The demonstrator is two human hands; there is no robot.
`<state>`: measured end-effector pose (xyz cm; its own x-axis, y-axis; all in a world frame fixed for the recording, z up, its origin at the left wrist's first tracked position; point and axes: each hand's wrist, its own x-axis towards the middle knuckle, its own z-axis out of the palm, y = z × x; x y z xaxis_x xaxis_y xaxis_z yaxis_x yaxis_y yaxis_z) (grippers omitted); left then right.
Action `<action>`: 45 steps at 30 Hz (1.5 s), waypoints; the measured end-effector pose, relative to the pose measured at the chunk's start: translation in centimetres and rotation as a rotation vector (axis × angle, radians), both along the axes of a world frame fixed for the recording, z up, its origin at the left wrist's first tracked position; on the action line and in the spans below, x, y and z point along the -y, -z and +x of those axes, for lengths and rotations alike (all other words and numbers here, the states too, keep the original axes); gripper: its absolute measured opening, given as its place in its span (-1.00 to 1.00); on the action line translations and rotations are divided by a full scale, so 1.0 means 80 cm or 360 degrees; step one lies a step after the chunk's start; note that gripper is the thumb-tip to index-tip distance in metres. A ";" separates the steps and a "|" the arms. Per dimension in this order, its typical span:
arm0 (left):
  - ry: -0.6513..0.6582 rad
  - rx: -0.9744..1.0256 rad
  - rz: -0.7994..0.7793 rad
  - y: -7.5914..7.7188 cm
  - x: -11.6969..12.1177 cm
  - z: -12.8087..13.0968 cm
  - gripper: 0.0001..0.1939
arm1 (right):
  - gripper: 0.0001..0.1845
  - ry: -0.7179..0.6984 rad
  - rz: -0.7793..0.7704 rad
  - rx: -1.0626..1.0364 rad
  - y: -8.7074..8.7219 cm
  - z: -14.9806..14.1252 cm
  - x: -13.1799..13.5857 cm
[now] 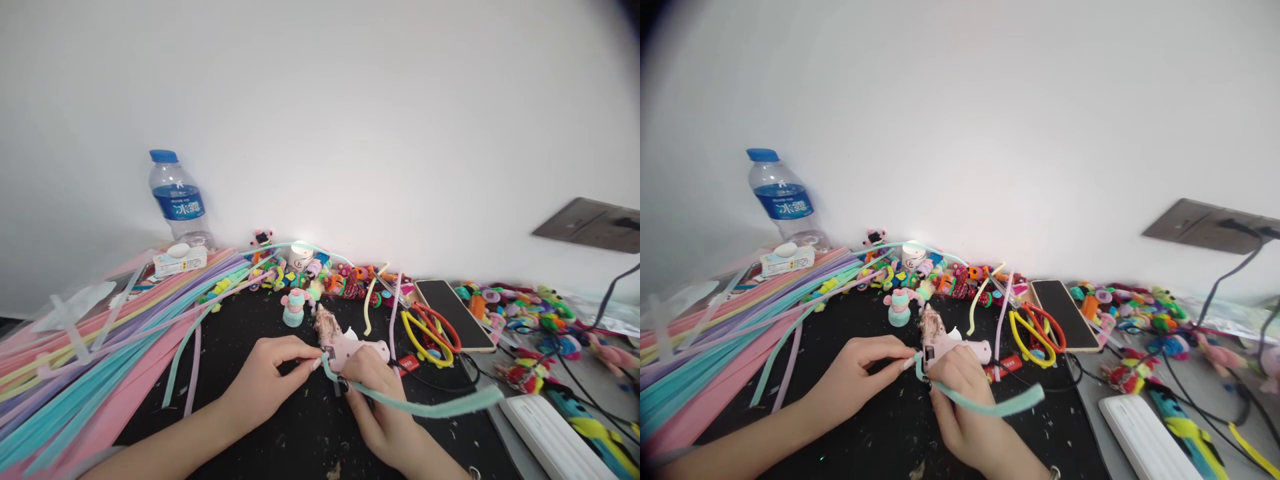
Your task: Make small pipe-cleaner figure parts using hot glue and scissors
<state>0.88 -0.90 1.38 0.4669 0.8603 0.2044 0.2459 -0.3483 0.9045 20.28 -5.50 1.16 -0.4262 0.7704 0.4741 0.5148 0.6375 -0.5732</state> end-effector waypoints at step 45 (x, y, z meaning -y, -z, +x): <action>0.0460 -0.0274 0.0068 -0.003 0.012 0.001 -0.87 | -0.87 0.0083 -0.0236 -0.0103 -0.003 -0.011 -0.004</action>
